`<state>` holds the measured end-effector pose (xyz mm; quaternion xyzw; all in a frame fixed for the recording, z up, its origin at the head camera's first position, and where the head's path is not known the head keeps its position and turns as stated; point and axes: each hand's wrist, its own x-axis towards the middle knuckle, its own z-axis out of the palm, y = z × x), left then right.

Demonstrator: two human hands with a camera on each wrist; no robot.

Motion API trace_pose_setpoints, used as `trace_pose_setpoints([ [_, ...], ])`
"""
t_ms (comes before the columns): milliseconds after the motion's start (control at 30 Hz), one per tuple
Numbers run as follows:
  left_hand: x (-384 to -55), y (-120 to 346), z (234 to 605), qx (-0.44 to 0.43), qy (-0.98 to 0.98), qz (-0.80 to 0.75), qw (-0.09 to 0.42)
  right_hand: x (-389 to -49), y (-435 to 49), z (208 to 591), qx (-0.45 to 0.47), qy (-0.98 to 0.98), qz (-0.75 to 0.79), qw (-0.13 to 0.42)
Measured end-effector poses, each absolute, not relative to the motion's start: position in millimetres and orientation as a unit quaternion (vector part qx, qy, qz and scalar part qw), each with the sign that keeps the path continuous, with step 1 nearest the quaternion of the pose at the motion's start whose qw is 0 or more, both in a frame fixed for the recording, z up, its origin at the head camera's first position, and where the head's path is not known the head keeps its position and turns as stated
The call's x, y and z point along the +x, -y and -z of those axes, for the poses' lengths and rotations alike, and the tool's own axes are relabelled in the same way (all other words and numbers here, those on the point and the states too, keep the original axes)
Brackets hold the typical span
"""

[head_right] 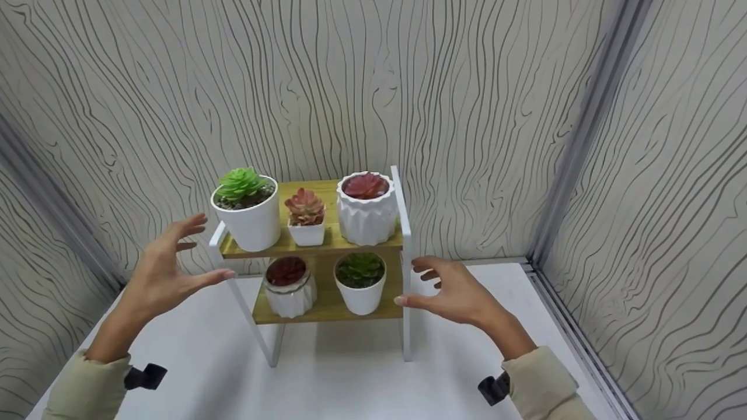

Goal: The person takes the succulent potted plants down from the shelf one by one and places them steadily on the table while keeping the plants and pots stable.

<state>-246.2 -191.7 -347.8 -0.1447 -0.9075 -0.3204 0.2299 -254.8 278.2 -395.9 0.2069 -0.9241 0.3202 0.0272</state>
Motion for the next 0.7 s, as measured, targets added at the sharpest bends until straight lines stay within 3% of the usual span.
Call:
trace_pose_setpoints([
  [467,-250,181,329,-0.158,0.878,0.403,0.205,-257,-273,416,0.194,0.903,-0.384,-0.011],
  [700,-252,176,320,-0.152,0.875,0.415,0.199,-253,-265,426,0.154,0.901,-0.406,0.021],
])
